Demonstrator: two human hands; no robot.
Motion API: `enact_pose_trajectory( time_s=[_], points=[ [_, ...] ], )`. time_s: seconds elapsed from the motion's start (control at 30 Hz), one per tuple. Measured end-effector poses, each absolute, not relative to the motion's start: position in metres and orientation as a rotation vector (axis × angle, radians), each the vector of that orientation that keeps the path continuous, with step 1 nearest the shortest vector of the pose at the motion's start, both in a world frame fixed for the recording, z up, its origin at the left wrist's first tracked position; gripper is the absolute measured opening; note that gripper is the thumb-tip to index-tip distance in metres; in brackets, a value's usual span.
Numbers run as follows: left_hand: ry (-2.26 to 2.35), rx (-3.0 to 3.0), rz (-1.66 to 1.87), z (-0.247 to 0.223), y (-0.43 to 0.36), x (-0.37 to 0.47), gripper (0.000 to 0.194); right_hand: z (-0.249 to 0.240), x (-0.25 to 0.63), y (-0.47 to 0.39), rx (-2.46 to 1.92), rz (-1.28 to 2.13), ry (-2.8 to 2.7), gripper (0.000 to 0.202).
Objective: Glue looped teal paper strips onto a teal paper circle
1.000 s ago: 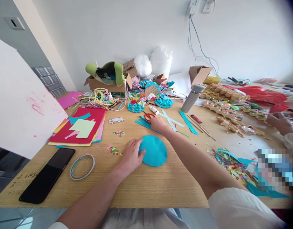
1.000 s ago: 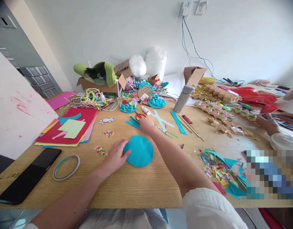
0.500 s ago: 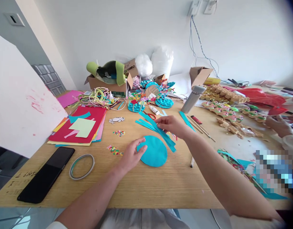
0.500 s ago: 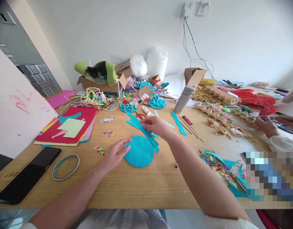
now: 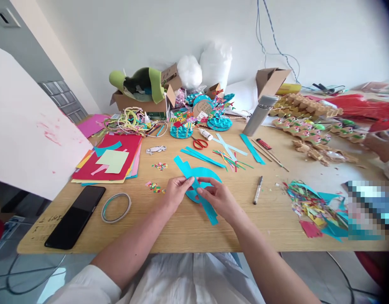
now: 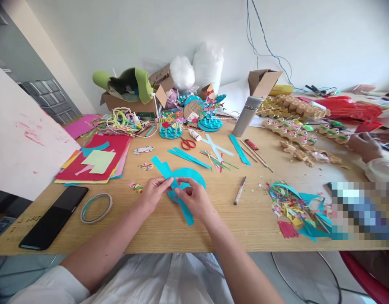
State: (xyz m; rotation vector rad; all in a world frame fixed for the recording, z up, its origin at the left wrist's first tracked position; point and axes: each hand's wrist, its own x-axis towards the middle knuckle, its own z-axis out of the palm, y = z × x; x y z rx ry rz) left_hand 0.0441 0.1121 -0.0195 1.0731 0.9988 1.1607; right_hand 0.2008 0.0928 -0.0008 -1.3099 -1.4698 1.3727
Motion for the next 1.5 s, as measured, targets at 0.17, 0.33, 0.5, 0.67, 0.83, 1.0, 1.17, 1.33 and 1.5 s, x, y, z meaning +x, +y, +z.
enact_pose_trajectory(
  time_s=[0.17, 0.33, 0.5, 0.67, 0.83, 1.0, 1.17, 1.33, 1.5],
  points=[
    [0.976, 0.953, 1.210, -0.014, 0.112, 0.042, 0.043, -0.017, 0.201, 0.075, -1.368, 1.245, -1.312, 0.056],
    [0.958, 0.879, 1.204, -0.011, 0.113, 0.041, 0.042, -0.020, 0.203, 0.074, -1.335, 1.256, -1.189, 0.059],
    [0.971, 0.838, 1.231, -0.011, 0.114, 0.040, 0.044, -0.017, 0.204, 0.074, -1.325, 1.274, -1.149, 0.061],
    [1.011, 0.790, 1.277, -0.011, 0.117, 0.036, 0.041, -0.015, 0.207, 0.071, -1.305, 1.310, -1.159, 0.057],
    [0.975, 0.742, 1.286, -0.009, 0.117, 0.034, 0.041, -0.012, 0.208, 0.071, -1.297, 1.281, -1.148, 0.053],
    [0.899, 0.759, 1.104, -0.008, 0.114, 0.037, 0.049, -0.011, 0.209, 0.074, -1.289, 1.312, -1.143, 0.054],
    [0.944, 0.719, 1.203, -0.012, 0.119, 0.034, 0.042, -0.012, 0.215, 0.075, -1.275, 1.353, -1.013, 0.055],
    [0.959, 0.703, 1.258, -0.014, 0.122, 0.033, 0.042, -0.013, 0.215, 0.073, -1.253, 1.400, -1.014, 0.055],
    [0.976, 0.714, 1.244, -0.013, 0.120, 0.035, 0.042, -0.013, 0.212, 0.074, -1.240, 1.310, -1.047, 0.053]
  ],
)
